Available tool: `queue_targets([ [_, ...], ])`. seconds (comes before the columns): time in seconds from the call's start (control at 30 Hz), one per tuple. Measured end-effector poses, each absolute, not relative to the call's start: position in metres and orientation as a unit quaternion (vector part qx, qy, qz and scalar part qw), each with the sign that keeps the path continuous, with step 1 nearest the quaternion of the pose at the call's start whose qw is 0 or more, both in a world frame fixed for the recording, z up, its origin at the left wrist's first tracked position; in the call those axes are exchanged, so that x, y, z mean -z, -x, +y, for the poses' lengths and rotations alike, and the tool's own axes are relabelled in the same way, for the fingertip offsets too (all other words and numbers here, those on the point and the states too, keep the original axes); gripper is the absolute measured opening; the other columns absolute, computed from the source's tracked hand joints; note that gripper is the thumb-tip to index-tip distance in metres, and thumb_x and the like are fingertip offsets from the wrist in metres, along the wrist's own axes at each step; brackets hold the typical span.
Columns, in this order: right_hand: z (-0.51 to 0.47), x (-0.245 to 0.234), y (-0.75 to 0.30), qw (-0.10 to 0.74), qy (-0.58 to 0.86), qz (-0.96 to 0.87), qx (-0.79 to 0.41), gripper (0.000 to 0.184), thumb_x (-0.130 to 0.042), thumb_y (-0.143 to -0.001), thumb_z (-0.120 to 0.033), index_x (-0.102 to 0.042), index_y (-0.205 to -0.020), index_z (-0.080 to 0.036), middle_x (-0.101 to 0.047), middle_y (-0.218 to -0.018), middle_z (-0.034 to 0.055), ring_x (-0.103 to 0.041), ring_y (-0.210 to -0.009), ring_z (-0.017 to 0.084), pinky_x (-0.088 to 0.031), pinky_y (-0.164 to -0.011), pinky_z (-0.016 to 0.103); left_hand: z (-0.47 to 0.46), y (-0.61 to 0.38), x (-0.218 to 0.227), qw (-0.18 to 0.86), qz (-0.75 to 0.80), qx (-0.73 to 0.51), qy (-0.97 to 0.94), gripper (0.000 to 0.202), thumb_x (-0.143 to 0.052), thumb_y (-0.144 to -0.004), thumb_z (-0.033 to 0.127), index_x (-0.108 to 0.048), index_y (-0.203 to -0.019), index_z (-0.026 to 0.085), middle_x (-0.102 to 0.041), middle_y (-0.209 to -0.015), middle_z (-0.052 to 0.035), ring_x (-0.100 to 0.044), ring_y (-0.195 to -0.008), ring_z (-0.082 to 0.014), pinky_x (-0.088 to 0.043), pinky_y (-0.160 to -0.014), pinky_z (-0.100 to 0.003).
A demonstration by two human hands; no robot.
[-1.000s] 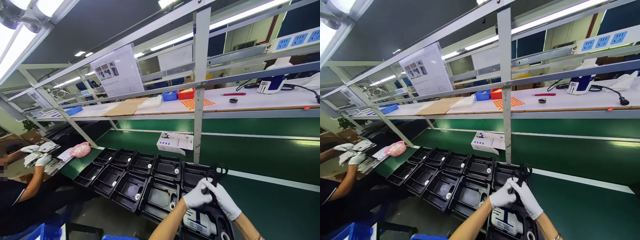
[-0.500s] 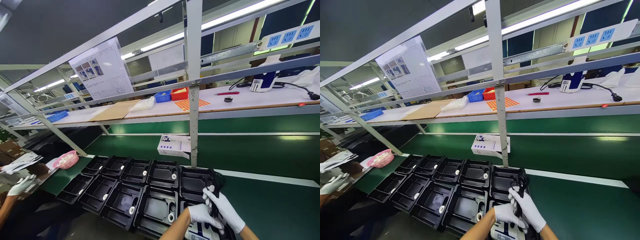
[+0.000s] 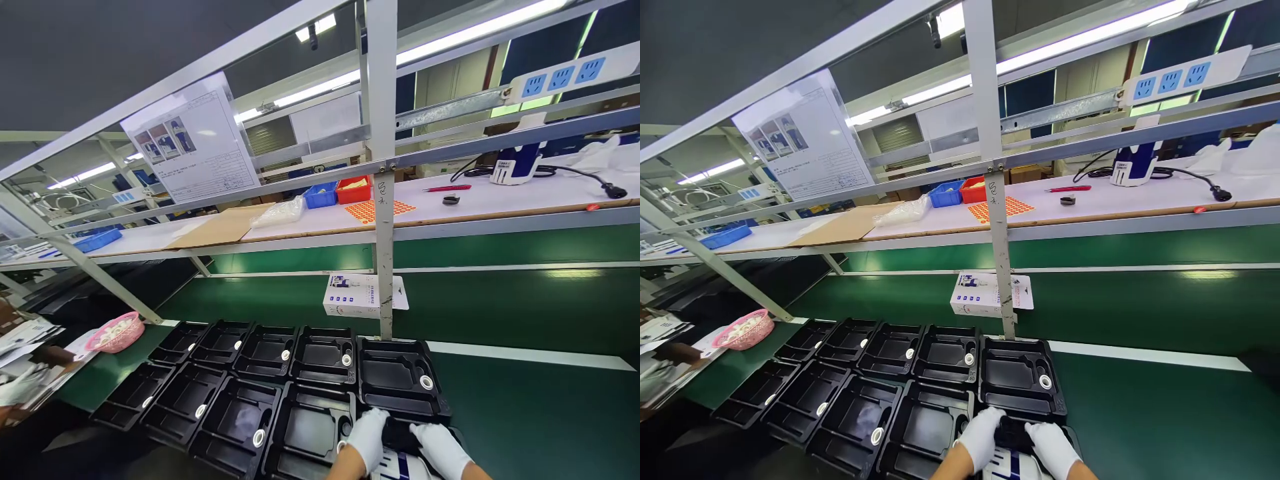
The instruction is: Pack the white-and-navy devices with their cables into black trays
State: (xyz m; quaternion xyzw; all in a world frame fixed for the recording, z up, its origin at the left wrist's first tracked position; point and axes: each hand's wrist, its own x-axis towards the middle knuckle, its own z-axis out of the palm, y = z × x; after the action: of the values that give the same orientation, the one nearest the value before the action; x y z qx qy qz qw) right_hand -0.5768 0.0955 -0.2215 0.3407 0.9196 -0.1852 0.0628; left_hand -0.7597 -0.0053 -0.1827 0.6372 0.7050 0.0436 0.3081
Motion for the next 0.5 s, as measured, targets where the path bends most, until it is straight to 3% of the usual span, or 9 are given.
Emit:
queue_targets([
  [0.07,0.098,0.229,0.584,0.091,-0.35,0.916,0.175,0.051,-0.051,-0.071,0.008,-0.082,-0.099,-0.02,-0.08,-0.096,0.0147,-0.078,-0.094,0.036,-0.06,-0.082,0.038,-0.017,0.756,0.194,0.197,0.744,-0.065,-0.635,0.06,-0.044,-0.092,0.005,-0.051,-0.15,0.02,-0.058,-0.152,-0.0146,-0.058,-0.136,-0.0322,-0.048,-0.117,-0.05],
  [0.13,0.1,0.235,0.591,0.098,-0.353,0.915,0.17,0.049,-0.051,-0.075,0.008,-0.082,-0.101,-0.019,-0.08,-0.098,0.0156,-0.078,-0.097,0.036,-0.06,-0.085,0.04,-0.023,0.748,0.205,0.147,0.714,-0.055,-0.682,0.052,-0.047,-0.095,0.015,-0.055,-0.146,0.023,-0.063,-0.146,-0.0113,-0.062,-0.129,-0.0313,-0.051,-0.114,-0.047],
  [0.2,0.098,0.238,0.593,0.091,-0.352,0.916,0.169,0.04,-0.057,-0.077,0.004,-0.082,-0.101,-0.018,-0.08,-0.099,0.016,-0.077,-0.097,0.037,-0.06,-0.087,0.041,-0.022,0.739,0.211,0.196,0.672,-0.009,-0.714,0.048,-0.052,-0.096,0.027,-0.058,-0.143,0.021,-0.065,-0.142,-0.0136,-0.063,-0.125,-0.0344,-0.052,-0.111,-0.048],
  [0.27,0.092,0.238,0.589,0.077,-0.349,0.919,0.166,0.038,-0.062,-0.079,-0.001,-0.081,-0.107,-0.017,-0.08,-0.102,0.0172,-0.077,-0.098,0.038,-0.061,-0.089,0.044,-0.017,0.733,0.207,0.264,0.673,0.031,-0.69,0.055,-0.049,-0.096,0.031,-0.053,-0.149,0.02,-0.059,-0.15,-0.0171,-0.058,-0.133,-0.0391,-0.049,-0.113,-0.054],
  [0.37,0.081,0.237,0.571,0.041,-0.349,0.924,0.15,0.051,-0.054,-0.081,0.002,-0.077,-0.122,-0.017,-0.075,-0.122,0.0208,-0.072,-0.115,0.039,-0.055,-0.104,0.051,-0.009,0.731,0.189,0.316,0.695,0.063,-0.643,0.061,-0.043,-0.096,0.028,-0.046,-0.157,0.021,-0.05,-0.159,-0.016,-0.053,-0.139,-0.0396,-0.047,-0.114,-0.055],
  [0.43,0.076,0.235,0.556,0.023,-0.348,0.927,0.136,0.061,-0.054,-0.075,0.007,-0.075,-0.127,-0.017,-0.069,-0.136,0.0217,-0.064,-0.128,0.041,-0.05,-0.113,0.055,-0.004,0.731,0.176,0.321,0.7,0.085,-0.633,0.061,-0.041,-0.097,0.027,-0.046,-0.157,0.02,-0.052,-0.157,-0.0172,-0.055,-0.137,-0.0399,-0.049,-0.111,-0.055],
  [0.5,0.075,0.234,0.547,0.022,-0.358,0.926,0.116,0.064,-0.058,-0.068,0.007,-0.075,-0.126,-0.014,-0.068,-0.136,0.0234,-0.064,-0.128,0.044,-0.051,-0.112,0.056,0.002,0.728,0.168,0.313,0.699,0.106,-0.635,0.061,-0.042,-0.096,0.027,-0.048,-0.156,0.016,-0.057,-0.15,-0.0217,-0.057,-0.133,-0.0428,-0.049,-0.108,-0.059],
])
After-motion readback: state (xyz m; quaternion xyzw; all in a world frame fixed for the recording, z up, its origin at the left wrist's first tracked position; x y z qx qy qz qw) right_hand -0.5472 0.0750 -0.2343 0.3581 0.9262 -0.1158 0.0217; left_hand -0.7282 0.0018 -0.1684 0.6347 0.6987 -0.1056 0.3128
